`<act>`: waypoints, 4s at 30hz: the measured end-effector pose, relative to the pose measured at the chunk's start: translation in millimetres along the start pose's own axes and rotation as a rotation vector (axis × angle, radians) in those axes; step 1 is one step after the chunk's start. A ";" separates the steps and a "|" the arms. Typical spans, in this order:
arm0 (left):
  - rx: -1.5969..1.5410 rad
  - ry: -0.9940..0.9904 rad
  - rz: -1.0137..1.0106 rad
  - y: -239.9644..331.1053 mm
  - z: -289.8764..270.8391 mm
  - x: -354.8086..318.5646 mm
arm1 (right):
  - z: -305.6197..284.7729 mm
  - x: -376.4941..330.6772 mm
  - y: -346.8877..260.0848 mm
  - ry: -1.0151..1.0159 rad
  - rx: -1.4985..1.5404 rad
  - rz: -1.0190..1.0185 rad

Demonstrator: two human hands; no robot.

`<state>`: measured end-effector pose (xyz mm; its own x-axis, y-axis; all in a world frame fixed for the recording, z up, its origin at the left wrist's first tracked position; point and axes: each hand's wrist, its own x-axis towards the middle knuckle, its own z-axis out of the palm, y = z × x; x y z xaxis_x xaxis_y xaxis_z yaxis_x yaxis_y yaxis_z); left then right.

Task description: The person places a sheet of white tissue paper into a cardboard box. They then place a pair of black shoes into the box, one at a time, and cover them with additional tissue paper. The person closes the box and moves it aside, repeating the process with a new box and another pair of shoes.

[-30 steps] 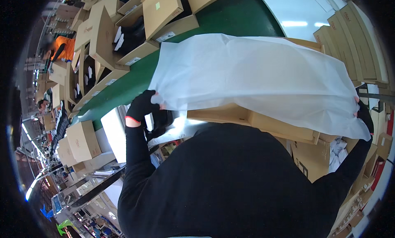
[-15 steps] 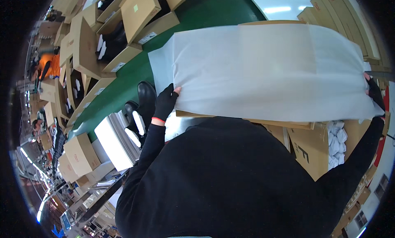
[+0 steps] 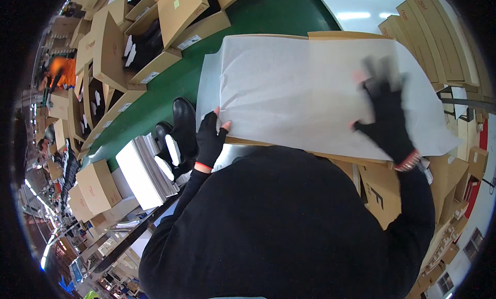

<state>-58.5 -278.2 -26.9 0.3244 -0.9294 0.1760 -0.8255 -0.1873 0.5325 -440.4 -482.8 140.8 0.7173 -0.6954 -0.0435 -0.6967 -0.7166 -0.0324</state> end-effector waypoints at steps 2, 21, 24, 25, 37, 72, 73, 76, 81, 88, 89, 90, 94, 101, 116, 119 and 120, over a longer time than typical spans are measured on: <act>-0.033 -0.049 -0.026 -1.2 11.9 -3.0 | 38.8 14.1 -10.6 -0.351 -0.132 -0.082; 0.004 -0.238 0.008 22.9 35.3 -16.1 | 222.9 329.8 -98.5 -0.093 0.241 -0.281; -0.014 -0.190 0.000 22.9 33.6 -25.5 | 190.7 314.1 -118.7 -0.452 0.770 0.135; -0.012 -0.165 0.002 23.2 35.0 -25.0 | 181.0 306.0 -124.8 -0.454 0.864 0.220; -0.122 0.023 0.004 26.6 42.2 -11.9 | 195.6 186.1 -63.3 -0.201 -0.030 -0.232; -0.308 0.631 -0.690 -105.6 -46.2 -217.7 | 231.1 130.0 -110.9 -0.561 -0.061 -0.080; -0.169 0.630 -0.713 -123.2 -43.5 -212.8 | 234.9 135.6 -103.6 -0.498 -0.032 -0.113; 0.153 0.724 -0.784 -133.5 -87.3 -169.9 | 214.2 153.7 -99.0 -0.294 0.057 -0.167; -0.257 0.801 -0.817 -107.0 -253.9 -147.4 | 139.4 164.7 -132.0 -0.174 0.552 -0.326; -1.235 0.521 -0.731 2.1 -255.8 -64.8 | 54.1 153.9 -210.3 -0.443 1.206 -0.509; -1.242 0.411 -0.721 11.7 -234.6 -47.4 | 50.5 155.4 -219.4 -0.551 1.276 -0.509; -1.247 0.301 -0.710 19.0 -207.7 -32.1 | 49.2 153.9 -226.6 -0.660 1.348 -0.508; -0.975 0.161 -0.373 45.2 -117.0 24.9 | 36.2 141.2 -190.9 -0.781 1.484 -0.200; -0.271 -0.088 -0.236 30.4 7.5 24.5 | 110.6 95.2 -79.4 -0.317 2.182 0.598; -0.170 -0.273 -0.065 44.7 51.3 1.5 | 258.7 140.6 -65.6 -0.054 2.717 0.659; -0.150 -0.300 -0.072 46.8 47.8 -7.1 | 300.0 163.5 -83.9 -0.024 2.610 0.783; -0.142 -0.302 -0.081 45.2 46.9 -11.8 | 307.5 165.7 -88.2 -0.069 2.596 0.747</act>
<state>-121.3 -290.6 -43.8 0.2168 -0.9696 -0.1135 -0.7234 -0.2377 0.6482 -262.8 -518.4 -170.6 0.5581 -0.6164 -0.5554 0.5083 0.7831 -0.3583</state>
